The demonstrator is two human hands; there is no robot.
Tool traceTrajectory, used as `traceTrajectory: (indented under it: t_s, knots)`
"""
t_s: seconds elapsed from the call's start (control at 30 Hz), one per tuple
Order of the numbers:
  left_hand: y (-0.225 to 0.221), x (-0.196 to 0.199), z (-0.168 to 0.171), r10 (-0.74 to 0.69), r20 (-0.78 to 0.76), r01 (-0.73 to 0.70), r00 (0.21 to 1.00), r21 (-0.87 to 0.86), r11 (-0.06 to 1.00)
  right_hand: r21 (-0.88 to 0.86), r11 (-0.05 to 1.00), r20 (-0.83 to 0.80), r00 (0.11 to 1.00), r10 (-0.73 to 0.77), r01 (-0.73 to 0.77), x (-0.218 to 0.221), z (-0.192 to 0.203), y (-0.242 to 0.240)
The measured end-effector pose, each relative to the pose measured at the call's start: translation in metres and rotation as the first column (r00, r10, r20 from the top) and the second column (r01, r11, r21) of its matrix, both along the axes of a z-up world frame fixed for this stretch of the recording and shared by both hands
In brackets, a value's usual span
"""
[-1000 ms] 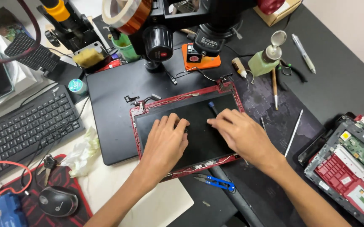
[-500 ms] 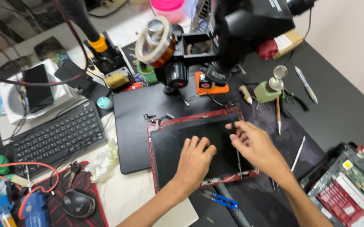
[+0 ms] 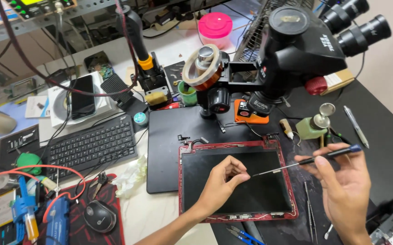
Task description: The person repairs a disassembled laptop at a workbench. They use a screwdriver to unscrew components from the screen bezel and hinge area, manipulate small hinge and bracket parts by hand, reposition the screen assembly, and work on the exposed laptop chassis with a screwdriver.
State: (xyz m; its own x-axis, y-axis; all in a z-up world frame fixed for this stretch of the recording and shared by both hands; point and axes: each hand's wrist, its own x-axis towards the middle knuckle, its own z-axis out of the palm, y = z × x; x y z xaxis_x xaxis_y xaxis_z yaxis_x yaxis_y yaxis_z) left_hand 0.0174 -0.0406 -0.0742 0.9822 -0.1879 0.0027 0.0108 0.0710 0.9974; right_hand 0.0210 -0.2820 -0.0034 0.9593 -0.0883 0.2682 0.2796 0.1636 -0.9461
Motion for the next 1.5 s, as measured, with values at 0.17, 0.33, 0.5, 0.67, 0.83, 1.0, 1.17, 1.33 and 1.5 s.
traceTrajectory:
  t_s: [0.17,0.33,0.5,0.67,0.83,1.0,1.17,1.33,1.5]
  knots:
    - [0.006,0.003,0.003,-0.156,-0.307,-0.008,0.939,-0.472,0.881,0.074,0.996,-0.009,0.998,-0.058,0.058,-0.008,-0.014,0.001]
    - [0.004,0.001,-0.005,-0.153,-0.346,-0.050,0.926,-0.513,0.857,0.065,0.995,-0.020,0.997,-0.079,0.080,-0.016,-0.020,0.005]
    - [0.004,0.005,-0.004,-0.150,-0.368,-0.093,0.918,-0.564,0.820,0.116,0.987,-0.009,0.994,-0.110,0.111,-0.021,-0.021,0.005]
    - [0.006,0.006,0.001,-0.165,-0.361,-0.079,0.918,-0.573,0.816,0.114,0.987,-0.007,0.993,-0.114,0.114,-0.022,-0.021,0.007]
    - [0.008,0.005,0.004,-0.170,-0.359,-0.073,0.918,-0.574,0.815,0.112,0.986,-0.019,0.993,-0.119,0.120,-0.023,-0.021,0.012]
    - [0.011,0.001,0.005,-0.149,-0.358,-0.082,0.922,-0.556,0.827,0.126,0.984,-0.021,0.992,-0.124,0.126,-0.023,-0.025,0.016]
    - [0.010,0.001,0.002,-0.128,-0.268,-0.053,0.955,-0.577,0.815,0.133,0.987,0.055,0.994,-0.097,0.089,-0.022,-0.029,0.006]
    - [0.004,-0.002,0.029,-0.151,-0.229,0.017,0.962,-0.500,0.866,-0.013,0.997,0.064,0.995,-0.079,0.080,-0.020,0.025,0.013]
    - [-0.013,0.002,0.030,-0.048,0.059,0.045,0.997,0.059,0.997,-0.145,0.972,0.121,0.978,-0.168,0.185,-0.003,0.043,0.009]
